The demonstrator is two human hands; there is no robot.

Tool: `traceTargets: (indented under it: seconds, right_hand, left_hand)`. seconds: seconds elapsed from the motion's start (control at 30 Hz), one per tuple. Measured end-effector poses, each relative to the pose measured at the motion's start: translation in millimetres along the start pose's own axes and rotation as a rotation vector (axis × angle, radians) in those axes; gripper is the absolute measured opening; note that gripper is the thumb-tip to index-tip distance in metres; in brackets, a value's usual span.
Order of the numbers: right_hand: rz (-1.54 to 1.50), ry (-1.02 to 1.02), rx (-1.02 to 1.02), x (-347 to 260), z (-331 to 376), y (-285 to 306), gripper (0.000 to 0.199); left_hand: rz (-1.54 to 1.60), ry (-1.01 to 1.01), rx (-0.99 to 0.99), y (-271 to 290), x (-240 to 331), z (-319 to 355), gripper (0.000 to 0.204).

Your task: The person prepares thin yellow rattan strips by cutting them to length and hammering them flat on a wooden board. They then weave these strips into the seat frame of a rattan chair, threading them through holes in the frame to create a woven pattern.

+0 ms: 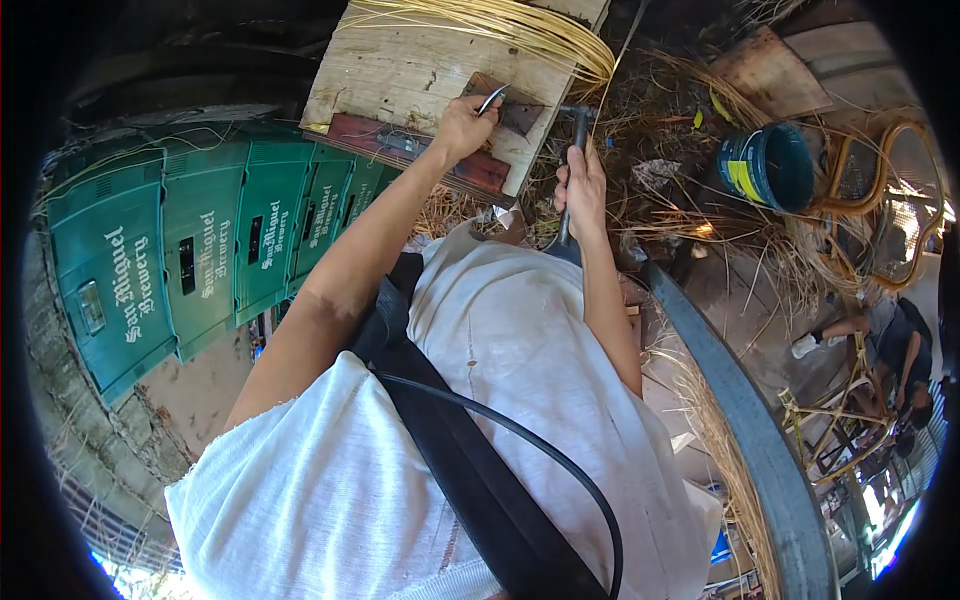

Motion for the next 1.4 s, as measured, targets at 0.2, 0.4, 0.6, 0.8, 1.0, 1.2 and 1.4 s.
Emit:
traceTargets:
  seconds: [0.2,0.4,0.6,0.8,1.0,1.2,1.4]
  right_hand:
    - [-0.017,-0.031,-0.022,0.5,-1.7,2.5,0.044]
    - [-0.158,-0.071,-0.014,2.5,-11.1,11.3,0.04]
    - [-0.043,-0.095,-0.068,0.5,-5.5,4.4,0.031]
    - [-0.196,-0.051,-0.031,3.0,-11.7,6.2,0.026]
    - [-0.094,-0.086,-0.109,1.9,-9.1,1.9,0.015]
    - [-0.214,-0.077,-0.024,10.4,-11.5,2.7,0.016]
    - [-0.093,-0.099,-0.087,5.4,-6.4,3.3,0.021]
  left_hand:
    - [-0.024,0.001,-0.007,-0.2,-0.1,0.1,0.024]
    - [-0.015,0.003,-0.023,-1.0,-1.7,-1.6,0.024]
    - [0.012,0.018,-0.044,1.1,4.8,2.2,0.024]
    - [-0.014,0.007,-0.04,0.9,1.4,0.4,0.024]
    - [0.013,-0.021,-0.023,0.1,-4.3,-1.5,0.024]
    - [-0.035,0.018,-0.054,1.4,7.5,4.7,0.025]
    - [-0.006,-0.061,-0.043,1.5,3.0,1.1,0.026]
Point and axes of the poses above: each hand's wrist, its own z-axis away from the middle knuckle, its own y-axis out of the back of the hand, x = y × z, the point moved 4 cm from there along -z, towards the middle knuckle, and after that the axes turned 5 degrees about x, right-handed, at the moved point
